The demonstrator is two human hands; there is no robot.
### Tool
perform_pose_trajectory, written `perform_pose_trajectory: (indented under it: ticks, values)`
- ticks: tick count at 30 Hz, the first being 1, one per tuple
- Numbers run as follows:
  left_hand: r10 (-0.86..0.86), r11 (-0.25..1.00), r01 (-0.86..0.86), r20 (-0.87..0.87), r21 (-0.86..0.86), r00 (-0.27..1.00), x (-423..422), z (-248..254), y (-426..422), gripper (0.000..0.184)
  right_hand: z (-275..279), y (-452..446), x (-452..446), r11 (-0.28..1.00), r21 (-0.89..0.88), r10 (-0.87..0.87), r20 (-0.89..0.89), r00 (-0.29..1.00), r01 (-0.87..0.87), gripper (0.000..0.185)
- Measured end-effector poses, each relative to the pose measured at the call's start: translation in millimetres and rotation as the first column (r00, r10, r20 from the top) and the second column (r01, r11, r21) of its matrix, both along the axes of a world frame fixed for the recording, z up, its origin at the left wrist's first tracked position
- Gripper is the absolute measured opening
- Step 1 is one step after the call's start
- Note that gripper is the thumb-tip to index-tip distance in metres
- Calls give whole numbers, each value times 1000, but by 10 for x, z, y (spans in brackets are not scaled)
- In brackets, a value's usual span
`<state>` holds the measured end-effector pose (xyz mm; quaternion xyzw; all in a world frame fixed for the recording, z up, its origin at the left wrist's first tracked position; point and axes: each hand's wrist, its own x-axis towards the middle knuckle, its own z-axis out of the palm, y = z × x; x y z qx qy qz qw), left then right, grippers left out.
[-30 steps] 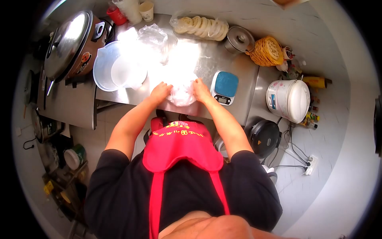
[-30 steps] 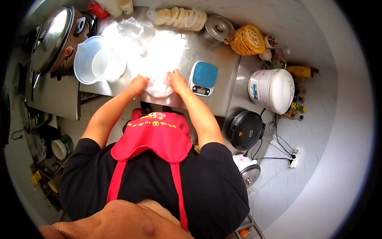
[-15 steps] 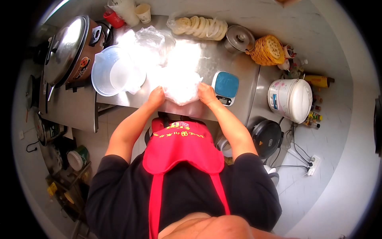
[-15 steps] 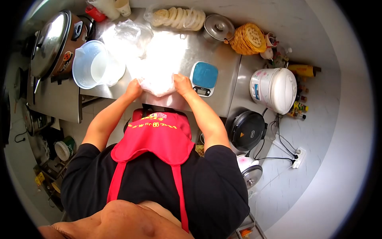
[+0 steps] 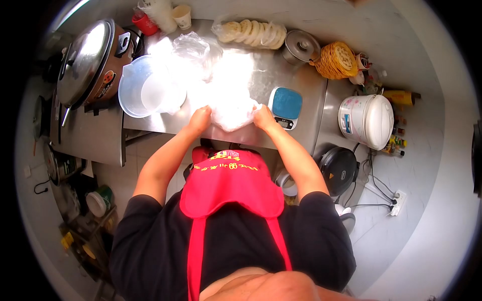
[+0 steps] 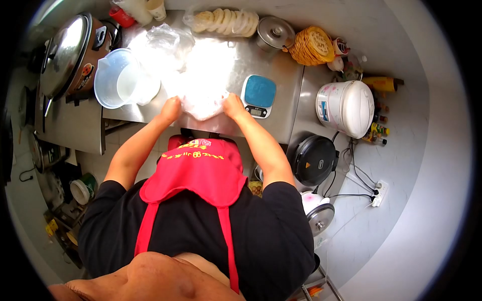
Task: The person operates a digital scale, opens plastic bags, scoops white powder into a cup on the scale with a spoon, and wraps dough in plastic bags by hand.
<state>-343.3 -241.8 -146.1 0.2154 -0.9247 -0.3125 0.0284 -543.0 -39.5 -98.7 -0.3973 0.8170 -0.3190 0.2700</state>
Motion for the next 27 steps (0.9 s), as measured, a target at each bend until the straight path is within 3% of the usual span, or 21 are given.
perform_pose_trajectory:
  ticks: [2, 4, 5, 7, 8, 10, 11, 13, 14, 15, 17, 18, 19, 20, 21, 22, 23, 25, 27]
  values:
    - [13, 999, -14, 47, 31, 999, -27, 103, 18, 17, -30, -4, 2, 993, 82, -90, 33, 995, 87, 17]
    - [9, 992, 23, 259, -120, 966, -86, 134, -28, 25, -80, -30, -35, 986, 72, -148, -4, 989, 147, 22]
    - [8, 992, 24, 257, -123, 966, -77, 130, -18, 25, -93, -8, -64, 986, 69, -149, -5, 989, 149, 22]
    - [204, 968, -221, 138, 121, 969, -70, 219, 6, 41, 194, -36, -89, 975, 214, -46, -35, 998, 52, 31]
    - [199, 969, -215, 136, 119, 970, -27, 266, 43, 41, 127, 20, -57, 976, 212, -51, -37, 998, 57, 31]
    - [27, 997, -23, 60, -69, 998, -50, 810, 214, 59, -35, 151, 45, 997, -53, -71, -315, 946, 58, 56]
    - [25, 997, -21, 57, -71, 998, -108, 955, 280, 59, 141, 159, 112, 997, -55, -74, -317, 945, 59, 56]
    - [134, 989, -135, 18, 57, 991, -171, 1133, 410, 76, 795, 61, 356, 974, 207, -84, -53, 995, 94, 83]
    - [117, 993, -118, -52, -7, 992, -206, 1011, 421, 62, 862, -34, 475, 958, 190, -194, -121, 974, 214, 79]
    - [111, 994, -111, -57, -7, 992, -240, 903, 421, 62, 859, -116, 545, 957, 188, -200, -126, 972, 221, 79]
    - [166, 986, -159, -185, 55, 969, -336, 774, 407, 39, 846, -287, 565, 922, 192, -295, -211, 932, 336, 54]
    - [212, 977, -200, -321, 71, 923, -378, 821, 414, 21, 514, -304, 542, 929, -22, -354, -353, 866, 371, 37]
    - [212, 977, -200, -325, 68, 922, -401, 976, 413, 21, 469, -319, 500, 929, -27, -355, -355, 865, 370, 37]
    - [399, 845, -275, -198, 459, 895, -411, 1141, 391, 19, 432, -308, 443, 894, -89, -448, -240, 861, 440, 32]
    - [511, 558, -329, -3, 762, 860, -417, 1347, 380, 18, 408, -278, 378, 846, -137, -530, -115, 840, 515, 29]
    - [498, 443, -229, -26, 867, 867, -418, 1559, 388, 16, 385, -203, 252, 783, -209, -580, 98, 809, 586, 22]
    - [494, 442, -226, -26, 868, 869, -390, 1676, 405, 16, 391, -174, 164, 579, -210, -554, 608, 569, 788, 17]
    - [327, 396, -18, -123, 918, 937, -339, 1883, 451, 13, 502, 136, -53, 454, -102, -521, 776, 356, 885, 16]
    - [322, 321, 36, -145, 946, 936, -275, 2062, 543, 13, 644, 402, -164, 433, -11, -669, 667, 329, 901, 20]
